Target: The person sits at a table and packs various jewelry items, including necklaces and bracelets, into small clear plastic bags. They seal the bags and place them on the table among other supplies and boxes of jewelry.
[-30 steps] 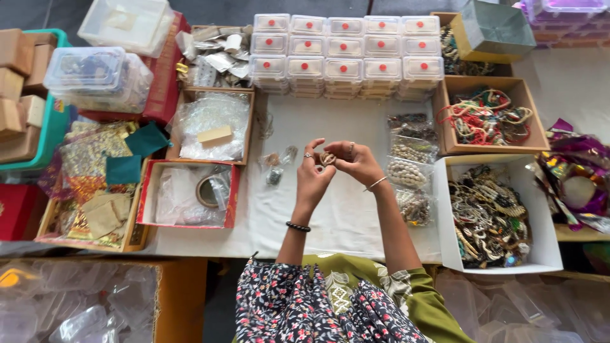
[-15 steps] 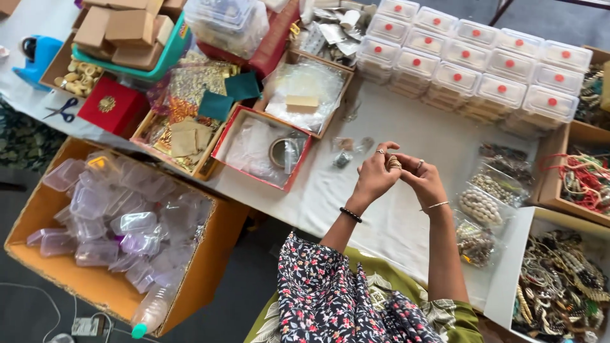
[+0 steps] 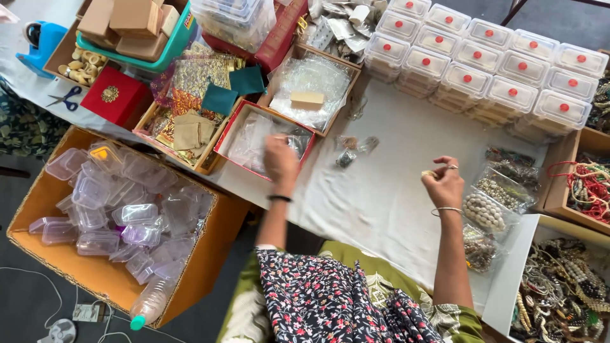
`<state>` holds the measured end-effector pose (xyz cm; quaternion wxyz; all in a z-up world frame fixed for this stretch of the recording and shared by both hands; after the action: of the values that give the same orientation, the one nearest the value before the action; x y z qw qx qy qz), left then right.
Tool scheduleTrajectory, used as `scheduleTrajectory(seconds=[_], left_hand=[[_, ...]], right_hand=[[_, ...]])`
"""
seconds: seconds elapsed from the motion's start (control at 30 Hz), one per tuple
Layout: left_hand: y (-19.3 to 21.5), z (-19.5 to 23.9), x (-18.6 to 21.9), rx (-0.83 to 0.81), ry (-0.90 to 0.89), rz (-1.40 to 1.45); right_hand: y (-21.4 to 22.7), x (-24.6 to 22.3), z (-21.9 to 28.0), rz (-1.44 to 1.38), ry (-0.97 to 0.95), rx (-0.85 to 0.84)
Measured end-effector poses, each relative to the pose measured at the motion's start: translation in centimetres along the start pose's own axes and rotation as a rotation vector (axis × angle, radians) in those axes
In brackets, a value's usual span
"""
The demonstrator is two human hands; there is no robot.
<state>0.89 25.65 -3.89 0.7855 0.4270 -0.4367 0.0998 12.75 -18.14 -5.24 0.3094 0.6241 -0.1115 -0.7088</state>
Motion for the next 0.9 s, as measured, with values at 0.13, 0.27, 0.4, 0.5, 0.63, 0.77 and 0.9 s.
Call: scheduleTrajectory(seconds=[0.13, 0.27, 0.4, 0.5, 0.63, 0.77, 0.9], left_hand=[[3.1, -5.9, -5.0, -0.032, -0.301, -0.865], [0.7, -8.4, -9.0, -0.159, -0.521, -1.142], [-1.0, -12.6, -11.8, -0.322, -0.709, -1.119], [0.2, -14.5, -10.2, -0.596, -0.656, -0.951], [0.4, -18.0, -10.9, -0.762, -0.521, -0.84], [0.3, -18.7, -11.6, -0.786, -0.451, -0.833], [0.6, -16.3, -9.4, -0.766, -0.583, -0.946]], right_hand=[[0.6, 6.4, -1.6, -0.183, -0.135, 0.029], [-0.3, 7.3, -1.7, -0.58, -0.212, -0.102], [-0.8, 6.9, -1.0, -0.686, -0.347, -0.162], [-0.6, 8.1, -1.5, -0.708, -0.335, -0.163], [0.0, 8.9, -1.7, -0.739, -0.325, -0.152], [0.4, 8.6, -1.2, -0.762, -0.356, -0.156], [1.1, 7.8, -0.6, -0.694, -0.379, -0.128]])
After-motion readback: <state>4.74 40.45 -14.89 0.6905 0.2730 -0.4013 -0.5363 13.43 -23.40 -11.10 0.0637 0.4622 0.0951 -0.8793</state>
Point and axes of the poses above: each hand's wrist, its own z-axis away from the middle knuckle, its own y-axis out of the back of the hand, x = y × z, the point moved 7 cm from there along -z, towards the middle knuckle, and after that the axes turned 13 degrees about -x, right-handed, at the moved point
